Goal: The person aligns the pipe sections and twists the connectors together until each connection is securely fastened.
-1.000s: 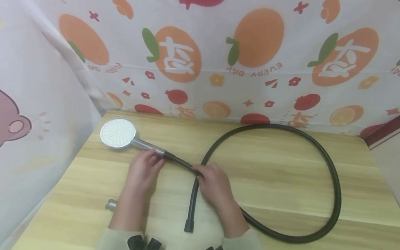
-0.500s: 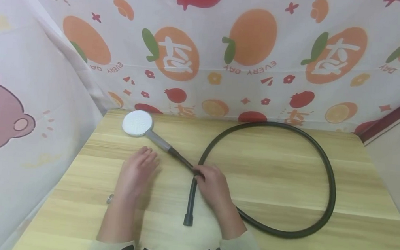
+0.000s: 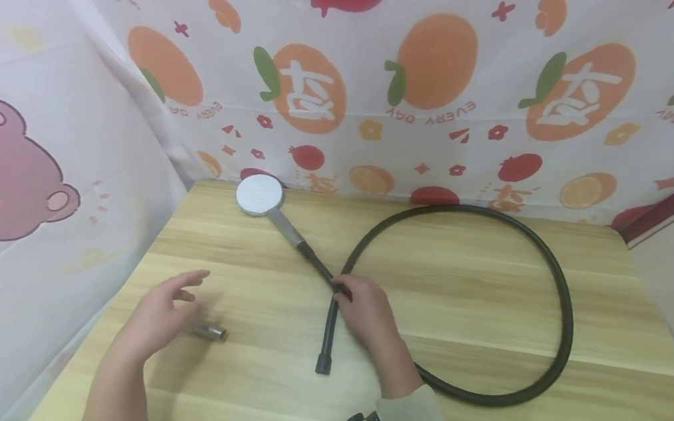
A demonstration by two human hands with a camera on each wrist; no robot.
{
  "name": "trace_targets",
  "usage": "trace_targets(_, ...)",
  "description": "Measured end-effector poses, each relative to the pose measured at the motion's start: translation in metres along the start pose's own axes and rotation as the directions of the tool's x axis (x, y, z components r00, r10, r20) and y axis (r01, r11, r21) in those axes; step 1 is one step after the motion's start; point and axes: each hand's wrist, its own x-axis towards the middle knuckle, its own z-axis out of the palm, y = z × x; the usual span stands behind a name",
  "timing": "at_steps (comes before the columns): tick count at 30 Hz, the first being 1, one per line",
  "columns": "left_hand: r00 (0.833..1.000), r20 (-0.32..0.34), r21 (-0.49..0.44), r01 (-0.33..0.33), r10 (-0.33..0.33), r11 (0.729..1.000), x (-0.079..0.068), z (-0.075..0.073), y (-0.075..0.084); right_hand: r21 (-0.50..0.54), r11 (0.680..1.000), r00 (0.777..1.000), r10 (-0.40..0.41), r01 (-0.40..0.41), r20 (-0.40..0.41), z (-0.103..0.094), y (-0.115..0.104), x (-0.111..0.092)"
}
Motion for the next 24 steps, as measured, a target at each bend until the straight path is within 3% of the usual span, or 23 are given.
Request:
trace_targets(7, 0.983, 0.162, 0.059, -0.100, 0.089, 0.993, -0.011, 0.009, -0.019, 0.014, 0.999, 0.996, 0.047, -0.048, 0.072, -0.006, -0.003, 0.000)
trace_targets(13, 0.989, 0.128, 0.125, -0.084, 0.068, 0.989, -0.010, 0.021, -0.023, -0.064, 0.996, 0.987, 0.066, -0.057, 0.146, -0.016, -0.005, 0.002)
trace_targets(19, 0.996, 0.089, 0.119, -0.040, 0.029, 0.992, -0.004, 0.030, -0.025, -0.172, 0.983, 0.975, -0.020, 0.059, 0.220, -0.023, -0.003, 0.009)
trace_targets(24, 0.995, 0.079, 0.023, -0.063, 0.061, 0.998, 0.006, 0.040, -0.013, -0.158, 0.958, 0.927, -0.176, 0.239, 0.332, -0.022, 0.000, 0.013)
